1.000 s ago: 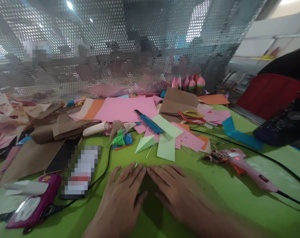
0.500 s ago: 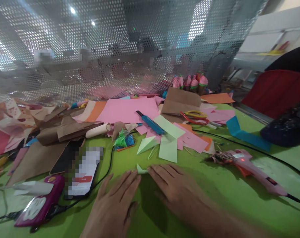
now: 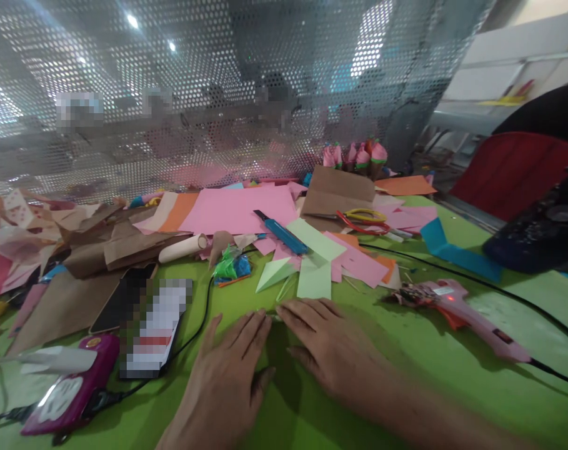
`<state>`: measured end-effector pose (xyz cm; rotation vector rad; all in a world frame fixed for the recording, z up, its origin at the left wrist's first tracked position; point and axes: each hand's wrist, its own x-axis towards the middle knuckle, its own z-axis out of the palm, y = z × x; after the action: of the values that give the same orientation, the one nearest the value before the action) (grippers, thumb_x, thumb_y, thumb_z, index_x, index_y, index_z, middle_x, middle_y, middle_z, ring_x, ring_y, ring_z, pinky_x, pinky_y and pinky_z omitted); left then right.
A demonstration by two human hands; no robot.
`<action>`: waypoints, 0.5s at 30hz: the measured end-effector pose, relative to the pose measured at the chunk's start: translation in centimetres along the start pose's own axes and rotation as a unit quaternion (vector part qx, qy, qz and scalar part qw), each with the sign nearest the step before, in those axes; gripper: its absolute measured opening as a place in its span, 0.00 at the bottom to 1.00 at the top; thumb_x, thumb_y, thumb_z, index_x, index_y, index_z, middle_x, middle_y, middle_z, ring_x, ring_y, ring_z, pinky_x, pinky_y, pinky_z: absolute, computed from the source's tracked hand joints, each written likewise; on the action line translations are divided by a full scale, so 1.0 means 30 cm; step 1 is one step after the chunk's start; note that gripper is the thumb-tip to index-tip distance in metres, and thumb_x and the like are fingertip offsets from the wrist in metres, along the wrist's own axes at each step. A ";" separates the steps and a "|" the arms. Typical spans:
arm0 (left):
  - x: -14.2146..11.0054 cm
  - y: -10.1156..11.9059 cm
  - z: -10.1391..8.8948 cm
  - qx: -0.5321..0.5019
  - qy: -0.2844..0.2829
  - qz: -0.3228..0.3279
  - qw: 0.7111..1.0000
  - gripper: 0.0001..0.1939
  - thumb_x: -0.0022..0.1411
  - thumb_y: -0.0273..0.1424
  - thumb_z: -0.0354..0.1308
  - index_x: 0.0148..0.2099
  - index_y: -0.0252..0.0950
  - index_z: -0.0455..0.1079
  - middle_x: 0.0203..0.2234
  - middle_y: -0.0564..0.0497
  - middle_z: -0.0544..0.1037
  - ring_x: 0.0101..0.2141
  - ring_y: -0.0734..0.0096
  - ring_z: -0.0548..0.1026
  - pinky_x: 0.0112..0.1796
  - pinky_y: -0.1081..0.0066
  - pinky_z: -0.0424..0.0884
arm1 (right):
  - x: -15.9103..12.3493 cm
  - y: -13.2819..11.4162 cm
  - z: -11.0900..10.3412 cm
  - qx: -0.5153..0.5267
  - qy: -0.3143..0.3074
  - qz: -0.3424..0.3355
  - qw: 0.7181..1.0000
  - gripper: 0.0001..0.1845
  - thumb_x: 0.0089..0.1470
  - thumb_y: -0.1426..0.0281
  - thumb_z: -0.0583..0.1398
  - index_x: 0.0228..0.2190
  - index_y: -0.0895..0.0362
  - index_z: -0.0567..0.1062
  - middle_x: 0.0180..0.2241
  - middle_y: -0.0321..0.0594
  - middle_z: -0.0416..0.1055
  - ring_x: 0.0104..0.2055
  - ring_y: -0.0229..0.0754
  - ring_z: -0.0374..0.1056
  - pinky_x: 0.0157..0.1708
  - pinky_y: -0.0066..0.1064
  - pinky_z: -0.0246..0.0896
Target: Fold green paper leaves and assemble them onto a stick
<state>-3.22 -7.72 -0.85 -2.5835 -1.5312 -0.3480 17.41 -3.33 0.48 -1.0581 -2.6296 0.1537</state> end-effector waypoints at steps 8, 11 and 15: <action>0.035 -0.014 0.006 -0.024 0.009 -0.018 1.000 0.23 0.65 0.32 0.49 0.61 0.38 0.60 0.57 0.47 0.70 0.55 0.59 0.69 0.57 0.50 0.54 | -0.021 0.002 0.000 0.016 0.005 -0.004 1.000 0.24 0.59 0.68 0.55 0.56 0.58 0.65 0.53 0.47 0.69 0.52 0.51 0.63 0.52 0.47 0.58; 0.039 -0.021 0.008 -0.020 0.000 -0.011 1.000 0.24 0.64 0.30 0.49 0.63 0.38 0.58 0.58 0.47 0.68 0.56 0.58 0.68 0.57 0.48 0.54 | -0.010 -0.001 -0.002 0.019 -0.003 0.008 1.000 0.23 0.59 0.69 0.55 0.56 0.57 0.65 0.53 0.47 0.68 0.52 0.51 0.63 0.52 0.47 0.57; 0.054 -0.027 0.011 -0.029 -0.013 -0.015 0.999 0.24 0.65 0.31 0.49 0.62 0.37 0.58 0.58 0.46 0.68 0.57 0.57 0.66 0.57 0.46 0.54 | 0.009 -0.004 -0.013 0.017 -0.008 0.024 1.000 0.21 0.59 0.69 0.56 0.53 0.57 0.67 0.51 0.46 0.69 0.51 0.50 0.63 0.51 0.46 0.57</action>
<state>-3.14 -5.87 -0.78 -2.6220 -1.5930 -0.3685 17.27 -3.22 0.95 -1.1131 -2.6068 0.2178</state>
